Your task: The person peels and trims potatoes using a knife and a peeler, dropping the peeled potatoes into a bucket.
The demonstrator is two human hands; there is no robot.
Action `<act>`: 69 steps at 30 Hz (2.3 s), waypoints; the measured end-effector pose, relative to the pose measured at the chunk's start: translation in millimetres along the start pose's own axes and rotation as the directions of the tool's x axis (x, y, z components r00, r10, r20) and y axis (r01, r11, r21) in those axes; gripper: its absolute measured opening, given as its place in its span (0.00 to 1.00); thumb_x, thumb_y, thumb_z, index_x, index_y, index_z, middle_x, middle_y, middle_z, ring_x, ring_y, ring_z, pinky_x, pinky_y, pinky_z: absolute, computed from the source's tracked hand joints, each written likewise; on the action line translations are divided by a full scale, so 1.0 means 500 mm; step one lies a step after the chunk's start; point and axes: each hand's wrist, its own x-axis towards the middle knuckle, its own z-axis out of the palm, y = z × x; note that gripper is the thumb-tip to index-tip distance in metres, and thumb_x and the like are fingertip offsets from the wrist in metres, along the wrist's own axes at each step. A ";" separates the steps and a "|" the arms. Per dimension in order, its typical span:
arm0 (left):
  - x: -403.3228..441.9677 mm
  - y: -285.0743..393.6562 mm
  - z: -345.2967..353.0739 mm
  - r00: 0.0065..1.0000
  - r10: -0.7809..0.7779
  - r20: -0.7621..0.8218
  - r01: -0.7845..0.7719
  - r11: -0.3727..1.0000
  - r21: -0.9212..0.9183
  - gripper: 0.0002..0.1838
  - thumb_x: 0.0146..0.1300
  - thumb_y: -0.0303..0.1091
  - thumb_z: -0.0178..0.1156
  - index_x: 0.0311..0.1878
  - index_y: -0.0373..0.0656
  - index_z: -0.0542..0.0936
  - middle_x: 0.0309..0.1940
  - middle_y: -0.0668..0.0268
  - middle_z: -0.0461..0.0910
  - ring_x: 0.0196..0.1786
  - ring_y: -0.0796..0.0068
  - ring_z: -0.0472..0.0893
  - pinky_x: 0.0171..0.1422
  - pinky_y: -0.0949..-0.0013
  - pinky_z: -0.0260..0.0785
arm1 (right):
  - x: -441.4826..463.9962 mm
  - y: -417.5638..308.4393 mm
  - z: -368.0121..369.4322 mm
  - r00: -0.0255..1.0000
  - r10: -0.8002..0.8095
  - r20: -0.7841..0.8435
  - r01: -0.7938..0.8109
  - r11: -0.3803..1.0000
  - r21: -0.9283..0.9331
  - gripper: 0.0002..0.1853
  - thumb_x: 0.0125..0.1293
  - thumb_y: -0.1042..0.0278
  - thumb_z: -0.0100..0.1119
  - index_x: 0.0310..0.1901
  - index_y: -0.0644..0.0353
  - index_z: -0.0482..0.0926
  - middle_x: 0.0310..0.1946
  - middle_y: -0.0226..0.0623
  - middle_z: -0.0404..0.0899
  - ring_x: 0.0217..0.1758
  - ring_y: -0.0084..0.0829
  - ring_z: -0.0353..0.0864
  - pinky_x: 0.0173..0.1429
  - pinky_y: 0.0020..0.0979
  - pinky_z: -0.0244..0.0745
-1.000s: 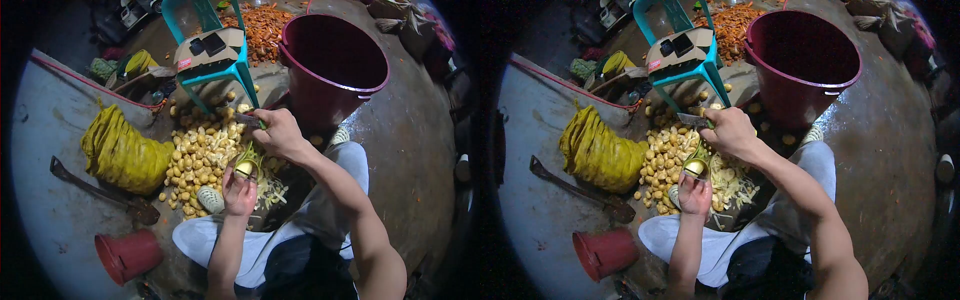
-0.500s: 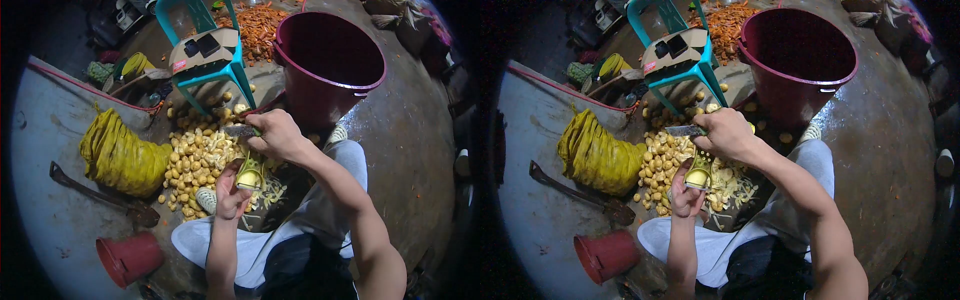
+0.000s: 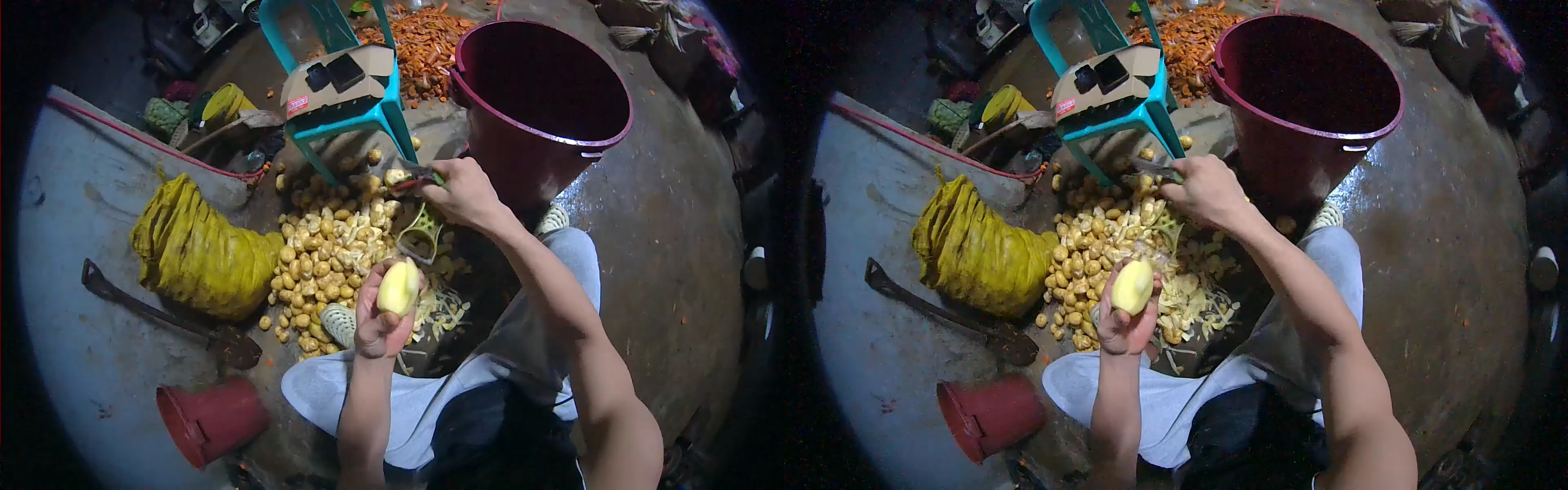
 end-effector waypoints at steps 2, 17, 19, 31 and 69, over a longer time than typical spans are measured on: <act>-0.003 -0.005 0.006 0.998 0.035 -0.055 -0.036 0.999 -0.011 0.52 0.42 0.39 0.81 0.68 0.35 0.63 0.58 0.58 0.74 0.61 0.63 0.75 0.69 0.63 0.65 | -0.004 0.016 0.022 0.997 -0.064 -0.044 0.067 0.996 0.060 0.16 0.52 0.56 0.63 0.37 0.59 0.84 0.27 0.54 0.80 0.35 0.53 0.82 0.44 0.47 0.79; -0.017 -0.002 0.020 0.985 0.138 -0.105 -0.120 0.981 0.155 0.49 0.49 0.42 0.77 0.69 0.33 0.62 0.60 0.57 0.73 0.64 0.60 0.73 0.72 0.57 0.64 | -0.047 -0.046 0.003 0.984 -0.142 -0.106 0.150 0.986 0.074 0.16 0.52 0.57 0.64 0.41 0.56 0.84 0.28 0.55 0.80 0.37 0.54 0.82 0.45 0.48 0.78; -0.012 -0.003 0.017 0.983 0.167 -0.073 -0.165 0.986 0.035 0.49 0.50 0.41 0.77 0.69 0.33 0.60 0.60 0.56 0.74 0.63 0.61 0.74 0.72 0.58 0.64 | 0.009 0.034 0.026 0.998 -0.012 -0.054 0.012 1.000 -0.002 0.16 0.54 0.57 0.63 0.41 0.56 0.85 0.26 0.54 0.81 0.34 0.52 0.83 0.42 0.46 0.79; -0.010 -0.002 0.004 0.983 0.142 -0.120 -0.145 0.989 -0.018 0.45 0.50 0.38 0.77 0.67 0.34 0.63 0.59 0.60 0.74 0.63 0.65 0.74 0.74 0.63 0.60 | -0.018 -0.021 0.014 0.997 -0.045 -0.063 0.056 0.980 0.191 0.20 0.52 0.58 0.64 0.45 0.60 0.83 0.27 0.56 0.80 0.35 0.53 0.83 0.45 0.46 0.79; -0.017 -0.003 0.009 0.960 0.278 -0.025 -0.252 0.903 0.347 0.26 0.48 0.26 0.77 0.52 0.34 0.80 0.51 0.58 0.81 0.53 0.68 0.80 0.63 0.65 0.72 | 0.001 0.019 0.002 0.999 -0.030 -0.023 0.034 0.984 0.176 0.17 0.53 0.60 0.66 0.42 0.63 0.84 0.25 0.56 0.79 0.29 0.52 0.81 0.40 0.41 0.77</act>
